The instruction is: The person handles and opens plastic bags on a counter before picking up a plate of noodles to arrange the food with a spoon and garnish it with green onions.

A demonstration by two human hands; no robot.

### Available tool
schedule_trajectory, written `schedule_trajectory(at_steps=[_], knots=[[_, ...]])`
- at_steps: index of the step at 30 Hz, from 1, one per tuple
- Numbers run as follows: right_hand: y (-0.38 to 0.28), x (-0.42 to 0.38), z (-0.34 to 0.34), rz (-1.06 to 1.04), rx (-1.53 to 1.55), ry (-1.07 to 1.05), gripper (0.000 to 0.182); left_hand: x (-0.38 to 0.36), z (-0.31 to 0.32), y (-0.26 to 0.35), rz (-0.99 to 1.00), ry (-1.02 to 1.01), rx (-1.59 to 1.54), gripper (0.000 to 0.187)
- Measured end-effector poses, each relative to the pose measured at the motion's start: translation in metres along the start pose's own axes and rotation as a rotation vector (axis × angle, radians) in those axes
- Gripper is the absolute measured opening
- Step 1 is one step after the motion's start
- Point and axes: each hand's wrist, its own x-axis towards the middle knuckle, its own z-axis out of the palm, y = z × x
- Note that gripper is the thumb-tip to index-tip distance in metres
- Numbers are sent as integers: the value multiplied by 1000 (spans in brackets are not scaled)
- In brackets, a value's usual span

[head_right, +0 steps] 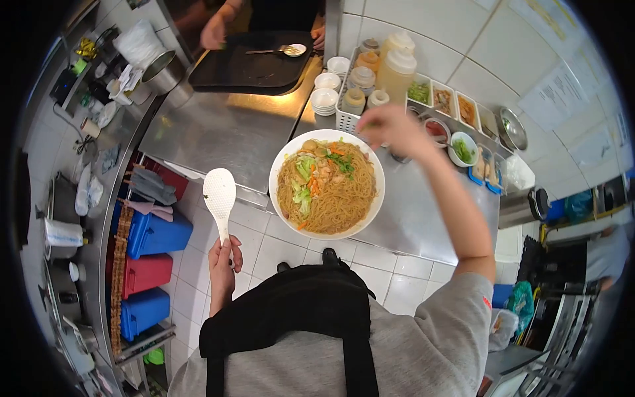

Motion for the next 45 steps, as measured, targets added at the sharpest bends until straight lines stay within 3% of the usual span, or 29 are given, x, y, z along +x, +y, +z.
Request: schedule_trajectory(at_steps=[1, 3, 6, 10, 12, 18, 22, 24, 26, 28, 30, 32, 33, 35, 36, 37, 38, 40, 41, 42, 43, 44, 45], knots=[[1, -1, 26, 23, -79, -107, 15, 2, -1, 1, 6, -21, -9, 24], [17, -5, 73, -273, -476, -23, 17, 4, -4, 4, 15, -49, -4, 24], [26, -7, 97, -235, -535, 8, 15, 6, -7, 5, 23, -68, -12, 23], [7, -20, 90, -247, -546, 50, 13, 7, -6, -1, 18, -74, -52, 23], [-9, -26, 86, -222, -487, 218, 11, 6, -1, -1, 13, -70, -45, 23], [22, -29, 97, -349, -575, 212, 11, 7, 15, -4, 24, -64, -56, 24], [17, -36, 91, -207, -447, 280, 9, 16, 31, -14, 29, -34, -146, 24], [25, -38, 96, -450, -566, 149, 11, 21, 38, -20, 61, -38, -128, 24], [29, -34, 94, -408, -478, 204, 14, 23, 45, -25, 70, 16, -100, 24], [33, -33, 97, -415, -497, 83, 14, 24, 50, -26, 57, 26, -138, 25], [29, -33, 78, -407, -567, 18, 14, 26, 53, -32, 38, 91, -153, 26], [15, -36, 52, -410, -281, 25, 13, 25, 57, -29, 48, 165, -118, 25], [19, -31, 25, -415, -326, 126, 13, 24, 59, -26, 53, 198, -84, 25], [17, -24, -34, -207, -237, 437, 12, 22, 58, -24, 72, 208, -125, 25], [50, -6, -73, -104, -150, 568, 13, 21, 57, -23, 80, 200, -122, 25], [72, 10, -108, -168, -128, 679, 13, 18, 57, -20, 66, 225, -120, 25], [98, 22, -142, -53, -166, 711, 13, 18, 56, -16, 63, 251, -113, 25], [160, 43, -177, 140, -184, 663, 12, 17, 54, -15, 70, 267, -120, 25], [205, 54, -187, 134, -174, 661, 12, 17, 53, -15, 73, 271, -127, 24], [251, 69, -195, 92, -321, 509, 16, 18, 52, -14, 84, 282, -119, 24], [253, 75, -186, 49, -465, 352, 22, 18, 52, -14, 79, 281, -118, 24], [255, 77, -182, 38, -450, 341, 22, 15, 51, -15, 69, 285, -115, 24], [255, 77, -179, 20, -243, 254, 30, 15, 51, -14, 80, 285, -114, 24]])
